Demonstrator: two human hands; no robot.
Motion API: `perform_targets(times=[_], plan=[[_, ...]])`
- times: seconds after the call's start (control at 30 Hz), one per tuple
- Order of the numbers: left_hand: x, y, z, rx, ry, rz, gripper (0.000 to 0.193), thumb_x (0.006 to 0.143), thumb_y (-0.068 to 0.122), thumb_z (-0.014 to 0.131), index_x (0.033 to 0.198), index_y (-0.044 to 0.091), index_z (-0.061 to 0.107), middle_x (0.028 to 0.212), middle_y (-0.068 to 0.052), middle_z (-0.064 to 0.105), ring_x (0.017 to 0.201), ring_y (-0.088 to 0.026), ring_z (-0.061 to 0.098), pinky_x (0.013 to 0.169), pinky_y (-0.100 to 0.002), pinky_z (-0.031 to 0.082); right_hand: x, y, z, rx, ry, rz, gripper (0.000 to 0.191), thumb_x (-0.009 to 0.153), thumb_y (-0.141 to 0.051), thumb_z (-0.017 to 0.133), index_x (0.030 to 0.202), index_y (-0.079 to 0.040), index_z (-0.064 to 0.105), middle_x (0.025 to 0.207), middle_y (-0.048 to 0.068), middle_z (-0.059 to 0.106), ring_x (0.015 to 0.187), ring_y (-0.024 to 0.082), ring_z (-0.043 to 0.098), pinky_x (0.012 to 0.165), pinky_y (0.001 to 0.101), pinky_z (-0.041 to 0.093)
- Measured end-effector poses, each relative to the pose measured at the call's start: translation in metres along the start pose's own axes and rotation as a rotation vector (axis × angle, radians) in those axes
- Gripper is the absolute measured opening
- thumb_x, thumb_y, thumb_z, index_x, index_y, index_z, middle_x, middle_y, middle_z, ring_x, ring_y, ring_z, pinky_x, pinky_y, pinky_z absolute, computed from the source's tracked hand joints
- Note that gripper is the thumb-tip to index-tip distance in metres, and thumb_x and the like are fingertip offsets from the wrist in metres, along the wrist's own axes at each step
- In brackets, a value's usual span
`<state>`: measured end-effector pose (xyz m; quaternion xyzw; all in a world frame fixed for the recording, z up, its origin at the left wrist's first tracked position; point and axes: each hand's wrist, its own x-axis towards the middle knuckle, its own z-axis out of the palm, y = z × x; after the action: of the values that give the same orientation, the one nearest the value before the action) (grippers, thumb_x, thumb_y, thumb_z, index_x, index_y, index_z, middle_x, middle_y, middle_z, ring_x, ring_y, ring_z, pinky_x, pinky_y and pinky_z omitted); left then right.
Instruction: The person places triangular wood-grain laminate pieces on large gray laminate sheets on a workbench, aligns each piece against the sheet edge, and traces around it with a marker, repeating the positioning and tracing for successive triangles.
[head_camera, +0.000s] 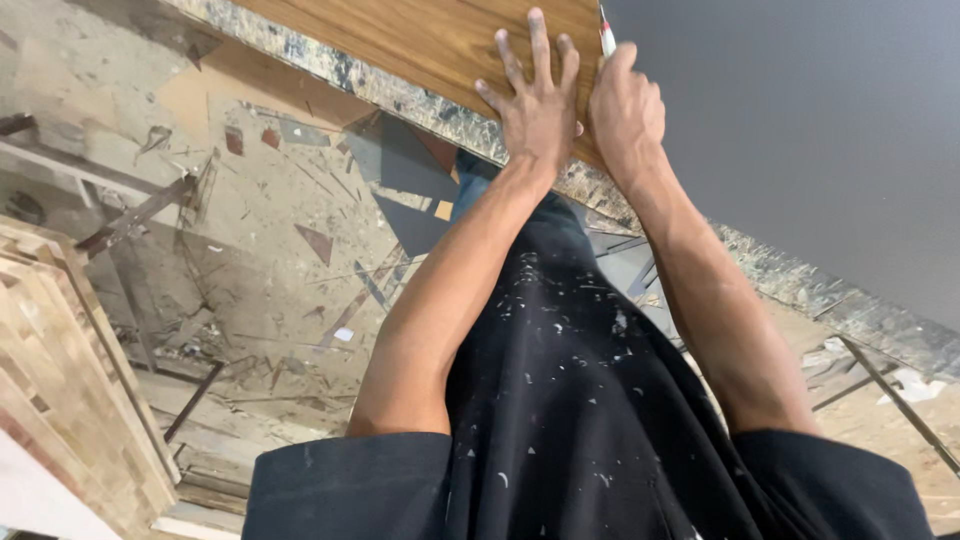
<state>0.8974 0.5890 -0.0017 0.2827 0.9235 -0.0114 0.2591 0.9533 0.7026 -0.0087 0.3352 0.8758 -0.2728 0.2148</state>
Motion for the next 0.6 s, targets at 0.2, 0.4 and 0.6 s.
perform_targets(times=[0.2, 0.4, 0.6], plan=[[-0.003, -0.001, -0.004, 0.028, 0.003, 0.023, 0.113, 0.070, 0.045, 0.091, 0.157, 0.014, 0.026, 0.162, -0.022, 0.009, 0.149, -0.060, 0.010, 0.102, -0.090, 0.035, -0.097, 0.048, 0.024, 0.023, -0.103, 0.076, 0.018, 0.109, -0.018, 0.047, 0.113, 0.000, 0.044, 0.085, 0.031, 0.070, 0.073, 0.050, 0.070, 0.060, 0.0582, 0.056], [-0.004, 0.002, -0.006, 0.043, 0.023, 0.039, 0.116, 0.069, 0.046, 0.092, 0.158, 0.015, 0.025, 0.162, -0.023, 0.010, 0.147, -0.061, 0.009, 0.101, -0.089, 0.036, -0.170, 0.094, 0.054, -0.024, -0.183, 0.094, 0.037, 0.108, -0.023, 0.047, 0.124, 0.010, 0.040, 0.078, 0.029, 0.070, 0.066, 0.046, 0.070, 0.055, 0.0562, 0.056], [-0.006, 0.004, -0.033, 0.068, 0.003, 0.037, 0.117, 0.070, 0.053, 0.090, 0.160, 0.015, 0.024, 0.167, -0.024, 0.002, 0.149, -0.060, 0.007, 0.101, -0.086, 0.038, -0.173, 0.117, 0.061, 0.090, -0.168, 0.192, 0.038, 0.108, -0.029, 0.048, 0.133, 0.000, 0.045, 0.093, 0.026, 0.070, 0.080, 0.050, 0.068, 0.068, 0.0608, 0.053]])
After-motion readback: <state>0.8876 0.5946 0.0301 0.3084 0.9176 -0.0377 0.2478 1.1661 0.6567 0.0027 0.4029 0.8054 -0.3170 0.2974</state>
